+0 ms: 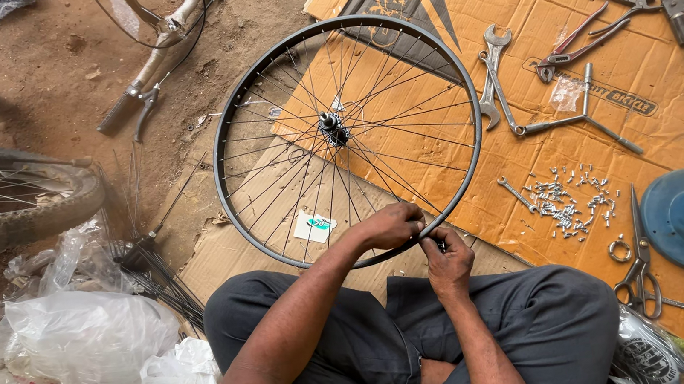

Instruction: The person installs spokes into a bicycle wheel rim and hub, then secures them with nipples. The person also handles a bicycle tire and inner tube, placing them on the floor.

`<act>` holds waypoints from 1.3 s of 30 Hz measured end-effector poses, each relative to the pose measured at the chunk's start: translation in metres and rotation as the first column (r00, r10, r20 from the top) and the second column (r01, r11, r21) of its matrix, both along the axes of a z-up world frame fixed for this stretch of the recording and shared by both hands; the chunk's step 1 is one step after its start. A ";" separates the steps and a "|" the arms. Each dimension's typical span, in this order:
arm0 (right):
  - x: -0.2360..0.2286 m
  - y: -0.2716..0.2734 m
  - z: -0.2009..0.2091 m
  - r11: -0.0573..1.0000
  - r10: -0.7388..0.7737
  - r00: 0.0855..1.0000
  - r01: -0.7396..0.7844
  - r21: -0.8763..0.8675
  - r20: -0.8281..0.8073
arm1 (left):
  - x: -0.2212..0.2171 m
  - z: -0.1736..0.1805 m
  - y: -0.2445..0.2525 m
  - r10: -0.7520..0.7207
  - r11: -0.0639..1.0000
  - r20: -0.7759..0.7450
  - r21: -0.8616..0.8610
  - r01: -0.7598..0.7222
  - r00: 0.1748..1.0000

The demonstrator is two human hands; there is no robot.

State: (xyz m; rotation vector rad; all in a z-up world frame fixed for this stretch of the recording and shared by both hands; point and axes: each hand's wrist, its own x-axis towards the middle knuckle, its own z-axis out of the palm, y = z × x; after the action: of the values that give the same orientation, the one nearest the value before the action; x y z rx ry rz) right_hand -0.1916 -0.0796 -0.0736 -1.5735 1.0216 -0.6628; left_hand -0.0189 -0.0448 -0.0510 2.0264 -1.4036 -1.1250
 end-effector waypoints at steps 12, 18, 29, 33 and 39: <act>-0.001 0.009 -0.005 0.989 0.007 0.999 0.000 -0.150 0.046 | 0.006 -0.008 0.005 0.019 0.994 -0.132 -0.107 -0.034 0.991; 0.002 0.010 0.001 0.946 0.009 0.997 0.016 -0.324 0.074 | -0.005 -0.001 0.004 0.075 0.992 0.067 -0.109 -0.068 0.995; 0.000 0.012 -0.019 0.999 -0.034 0.987 0.036 -0.010 0.155 | 0.002 -0.004 0.001 -0.014 1.000 0.041 -0.002 0.014 0.999; 0.002 0.010 -0.025 0.999 -0.012 0.994 0.008 0.045 0.107 | 0.004 -0.008 0.002 -0.008 1.000 -0.002 0.004 0.008 1.000; 0.000 0.013 -0.033 0.990 -0.063 0.970 0.031 0.139 0.236 | -0.015 0.003 0.002 0.003 0.999 0.170 0.042 -0.010 0.985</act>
State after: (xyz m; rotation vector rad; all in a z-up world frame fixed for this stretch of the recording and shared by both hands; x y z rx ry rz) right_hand -0.1921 -0.0671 -0.1069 -1.3195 0.9049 -0.7805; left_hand -0.0342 -0.0424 -0.0477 2.2000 -1.4636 -1.0075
